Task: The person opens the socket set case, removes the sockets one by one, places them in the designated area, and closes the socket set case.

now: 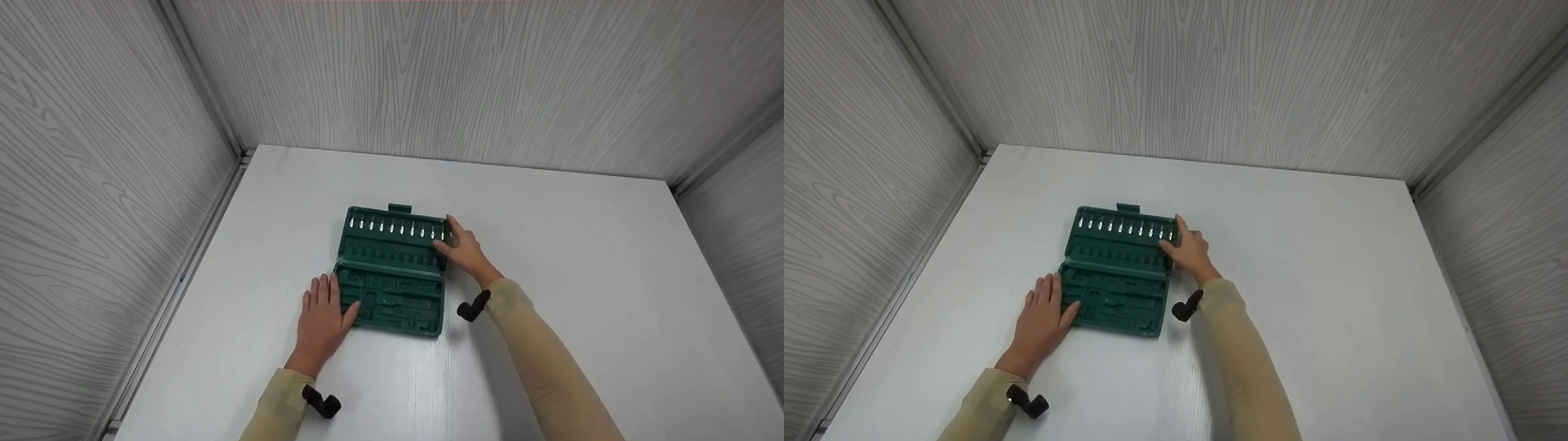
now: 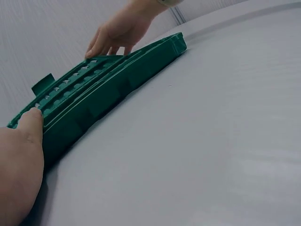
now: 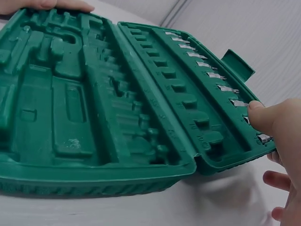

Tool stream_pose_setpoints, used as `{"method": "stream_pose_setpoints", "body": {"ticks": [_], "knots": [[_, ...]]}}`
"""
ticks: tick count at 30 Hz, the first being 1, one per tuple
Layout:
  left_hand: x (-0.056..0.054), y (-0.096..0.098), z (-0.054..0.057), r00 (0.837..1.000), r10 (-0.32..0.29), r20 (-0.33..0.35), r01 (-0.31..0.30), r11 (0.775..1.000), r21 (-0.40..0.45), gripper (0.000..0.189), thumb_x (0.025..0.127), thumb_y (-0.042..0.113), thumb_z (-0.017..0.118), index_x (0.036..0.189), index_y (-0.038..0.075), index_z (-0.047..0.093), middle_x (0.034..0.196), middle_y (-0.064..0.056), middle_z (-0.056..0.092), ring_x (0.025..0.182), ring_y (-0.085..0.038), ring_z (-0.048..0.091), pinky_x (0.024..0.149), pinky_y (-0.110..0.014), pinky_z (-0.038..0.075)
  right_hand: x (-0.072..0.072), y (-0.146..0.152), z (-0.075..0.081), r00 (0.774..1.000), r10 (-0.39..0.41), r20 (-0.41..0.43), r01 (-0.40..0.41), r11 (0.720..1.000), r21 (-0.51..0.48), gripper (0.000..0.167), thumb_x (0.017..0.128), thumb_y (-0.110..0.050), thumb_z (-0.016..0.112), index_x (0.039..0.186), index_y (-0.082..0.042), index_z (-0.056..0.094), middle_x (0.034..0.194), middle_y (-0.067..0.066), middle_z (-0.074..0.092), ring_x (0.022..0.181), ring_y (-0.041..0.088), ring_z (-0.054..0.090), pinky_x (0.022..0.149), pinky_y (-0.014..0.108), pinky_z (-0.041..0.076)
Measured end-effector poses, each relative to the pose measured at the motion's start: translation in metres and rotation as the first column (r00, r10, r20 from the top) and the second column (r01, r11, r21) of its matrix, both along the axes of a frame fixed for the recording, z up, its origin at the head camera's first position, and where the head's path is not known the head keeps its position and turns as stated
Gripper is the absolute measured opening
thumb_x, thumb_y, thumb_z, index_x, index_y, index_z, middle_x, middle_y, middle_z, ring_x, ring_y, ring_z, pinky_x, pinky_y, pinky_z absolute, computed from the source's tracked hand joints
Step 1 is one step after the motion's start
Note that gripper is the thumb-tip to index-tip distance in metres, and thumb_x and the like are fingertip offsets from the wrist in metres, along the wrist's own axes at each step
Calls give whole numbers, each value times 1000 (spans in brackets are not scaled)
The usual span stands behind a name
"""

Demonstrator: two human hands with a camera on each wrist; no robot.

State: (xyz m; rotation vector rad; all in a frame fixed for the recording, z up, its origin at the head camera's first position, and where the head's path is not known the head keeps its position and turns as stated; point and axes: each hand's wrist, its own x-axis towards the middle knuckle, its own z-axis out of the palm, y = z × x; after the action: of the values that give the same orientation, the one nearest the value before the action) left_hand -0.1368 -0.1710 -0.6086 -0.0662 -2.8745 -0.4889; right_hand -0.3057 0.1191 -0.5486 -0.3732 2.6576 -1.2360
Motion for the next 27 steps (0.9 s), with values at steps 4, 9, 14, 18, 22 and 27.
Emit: {"method": "stream_pose_setpoints", "body": {"ticks": [4, 9, 14, 18, 22, 27], "knots": [[-1, 0, 0, 1000, 1, 7, -1, 1000, 4, 81, 94, 57, 34, 146, -3, 18, 147, -25, 23, 137, -38, 16, 109, -50, 15, 0, 0, -5, 1000, -22, 5, 22, 999, 49, 79, 91, -44, 55, 150, -12, 15, 142, 22, 34, 129, 38, 28, 104, 58, 17], [-1, 0, 1, 1000, 9, 20, -9, 1000, 13, 81, 94, 56, 36, 147, -2, 17, 147, -25, 24, 137, -38, 16, 109, -50, 14, -1, 0, -11, 1000, -22, -11, 22, 999, 43, 72, 91, -41, 56, 148, -11, 24, 143, 18, 35, 131, 36, 28, 106, 55, 16], [-1, -1, 2, 1000, 10, 19, -10, 1000, 8, 81, 94, 56, 36, 147, -2, 17, 146, -25, 25, 137, -38, 16, 109, -50, 14, 0, 1, -13, 998, -50, -47, 51, 998, 28, 53, 92, -33, 57, 138, -9, 44, 135, 15, 46, 126, 32, 37, 105, 50, 25], [0, -1, 2, 1000, 6, 8, -6, 1000, 4, 81, 94, 56, 35, 147, -2, 18, 146, -26, 27, 137, -38, 18, 109, -50, 15, 0, 2, -12, 991, -112, -70, 112, 994, -6, 41, 92, -26, 59, 128, -7, 55, 126, 15, 53, 119, 30, 44, 101, 47, 32], [1, -1, 2, 1000, 3, 5, -3, 1000, 7, 80, 95, 57, 33, 147, -2, 18, 145, -26, 27, 137, -37, 18, 109, -50, 15, -2, 3, -12, 985, -116, -128, 113, 993, -30, 33, 91, -18, 60, 120, -2, 60, 121, 16, 56, 115, 30, 47, 97, 44, 37], [4, -2, 3, 1000, 10, 12, -10, 1000, 7, 79, 95, 57, 30, 147, -2, 17, 146, -25, 26, 137, -37, 17, 109, -50, 15, -6, -3, -8, 983, -34, -178, 50, 995, 90, 31, 92, -16, 59, 118, 0, 62, 119, 18, 56, 112, 32, 48, 95, 45, 37]]}}
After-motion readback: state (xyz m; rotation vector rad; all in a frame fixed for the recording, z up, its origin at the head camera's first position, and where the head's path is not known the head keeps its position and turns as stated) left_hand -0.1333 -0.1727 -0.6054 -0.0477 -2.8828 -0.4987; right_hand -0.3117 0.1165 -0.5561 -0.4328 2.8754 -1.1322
